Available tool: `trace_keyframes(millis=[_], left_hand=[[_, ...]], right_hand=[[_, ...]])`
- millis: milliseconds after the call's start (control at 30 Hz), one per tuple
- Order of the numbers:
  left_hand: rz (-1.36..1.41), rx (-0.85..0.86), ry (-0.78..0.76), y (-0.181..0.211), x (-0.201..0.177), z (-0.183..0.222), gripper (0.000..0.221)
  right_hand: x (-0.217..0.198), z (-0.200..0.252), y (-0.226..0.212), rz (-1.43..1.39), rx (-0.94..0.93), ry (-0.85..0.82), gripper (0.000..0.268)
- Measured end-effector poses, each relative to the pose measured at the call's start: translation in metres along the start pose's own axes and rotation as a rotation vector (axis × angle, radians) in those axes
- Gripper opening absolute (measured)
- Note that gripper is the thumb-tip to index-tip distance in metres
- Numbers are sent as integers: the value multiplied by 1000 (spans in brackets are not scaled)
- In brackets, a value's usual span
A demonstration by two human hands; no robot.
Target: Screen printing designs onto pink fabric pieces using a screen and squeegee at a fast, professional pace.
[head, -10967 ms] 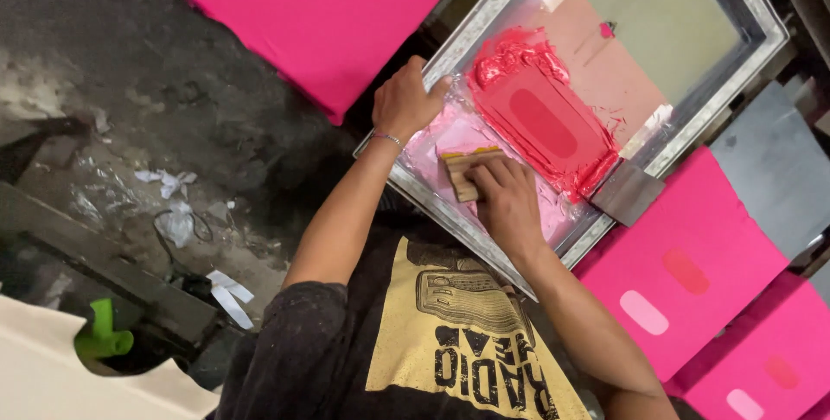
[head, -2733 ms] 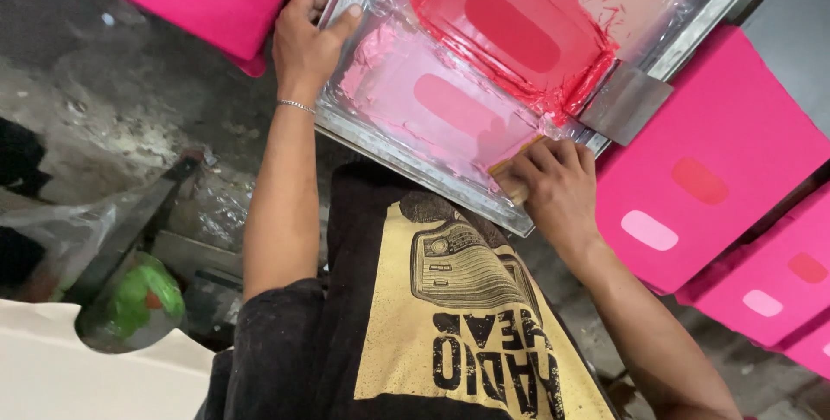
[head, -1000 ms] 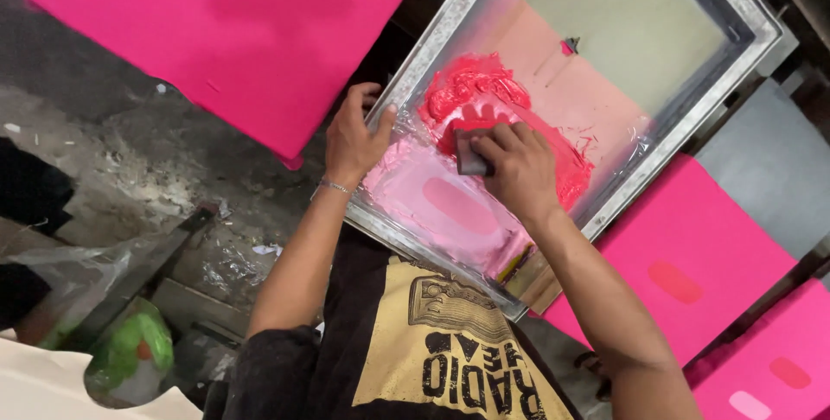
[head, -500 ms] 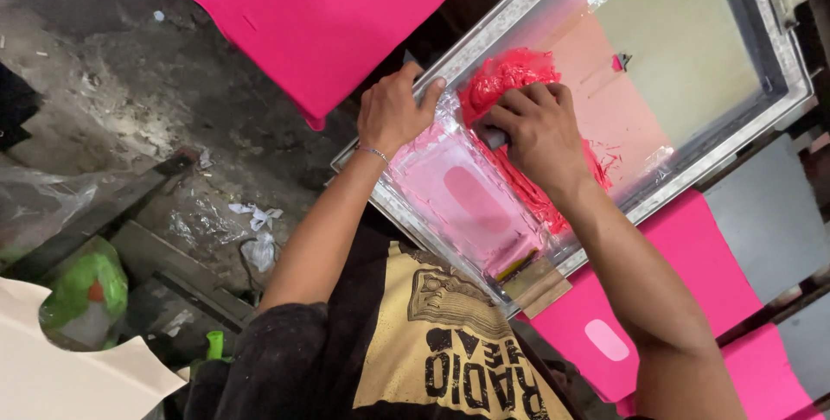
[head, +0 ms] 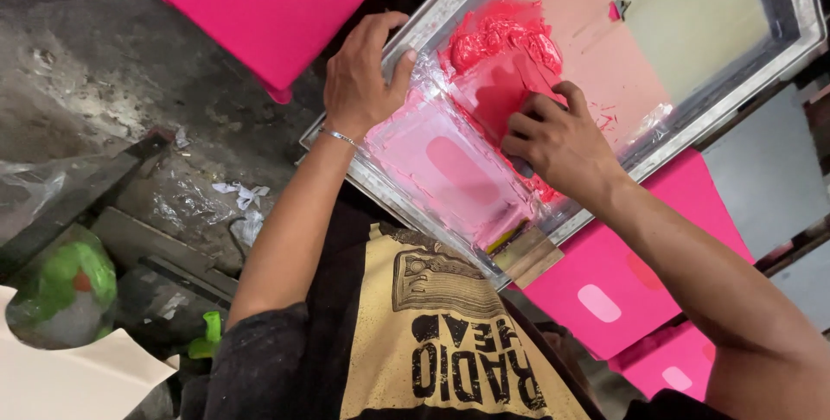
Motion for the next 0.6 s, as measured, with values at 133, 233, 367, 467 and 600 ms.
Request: trace_keyframes(millis=[133,233,367,467,600], left_hand=[[-38,158,48,8,-6,8,35],[-124,271,-40,9,0,11,28],[-203,248,-120,9,9,9,21],[-247,197,-138,11,8,7,25],[-195,68,-108,3,14,4,42]], right_hand=[[9,35,-4,-53,25,2,25],[35,70,-5,-32,101,36,16],[48,83,2,-92,211,48,23],[38,60,9,-164,271,178,19],[3,-5,14,-227,287,322,20]])
Point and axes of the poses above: each hand's wrist, its own z-axis away from the middle knuckle, its own x-axis out of the palm, y = z × x, the point moved 4 cm from there along -z, towards the middle knuckle, and after that the axes turned 13 degrees about -y, right-handed, at the moved point
